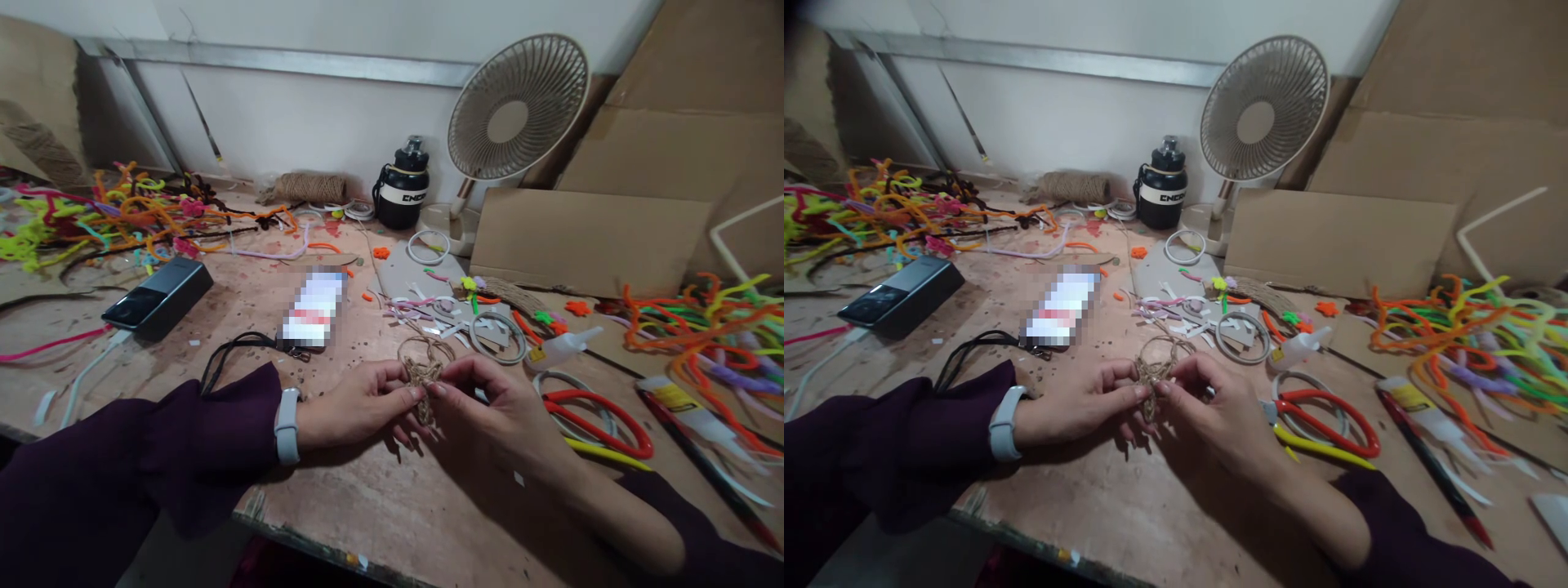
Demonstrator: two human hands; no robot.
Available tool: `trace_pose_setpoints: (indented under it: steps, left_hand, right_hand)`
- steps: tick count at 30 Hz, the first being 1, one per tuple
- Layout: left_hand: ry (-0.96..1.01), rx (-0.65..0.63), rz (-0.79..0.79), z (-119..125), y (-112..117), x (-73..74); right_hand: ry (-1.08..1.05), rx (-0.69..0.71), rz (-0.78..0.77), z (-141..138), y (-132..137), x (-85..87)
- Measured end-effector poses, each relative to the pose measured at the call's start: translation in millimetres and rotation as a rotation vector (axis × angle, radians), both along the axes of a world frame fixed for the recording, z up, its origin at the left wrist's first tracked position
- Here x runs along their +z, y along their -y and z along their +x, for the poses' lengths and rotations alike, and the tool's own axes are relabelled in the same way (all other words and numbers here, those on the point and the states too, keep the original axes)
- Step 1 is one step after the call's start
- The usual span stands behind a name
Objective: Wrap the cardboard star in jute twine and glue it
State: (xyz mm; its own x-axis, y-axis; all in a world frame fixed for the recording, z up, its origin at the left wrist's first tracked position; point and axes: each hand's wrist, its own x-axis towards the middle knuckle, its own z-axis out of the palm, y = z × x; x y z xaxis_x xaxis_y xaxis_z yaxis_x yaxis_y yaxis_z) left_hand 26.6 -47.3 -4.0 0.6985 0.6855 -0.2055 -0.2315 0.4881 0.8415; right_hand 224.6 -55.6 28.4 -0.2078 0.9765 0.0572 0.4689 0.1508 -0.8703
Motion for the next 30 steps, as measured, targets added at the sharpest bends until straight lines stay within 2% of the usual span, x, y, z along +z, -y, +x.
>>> trace_pose_setpoints:
  steps: [5,14,24,30]
  left_hand:
    - [-0.002,0.003,0.018,1.8,0.2,-1.2]
    - [-0.016,0.004,0.033,0.6,-1.0,-4.2]
    - [-0.001,0.001,0.062,0.7,1.5,-0.4]
    - [-0.047,-0.004,0.103,0.3,4.2,-0.1]
  right_hand:
    - [-0.051,-0.018,-0.056,5.3,-1.6,-4.6]
    - [-0.297,-0.003,-0.259,4.1,-0.5,-5.4]
    - [-0.247,0.033,-0.282,5.7,0.2,-5.0]
    - [-0.121,0.095,-0.292,8.1,-1.6,-4.3]
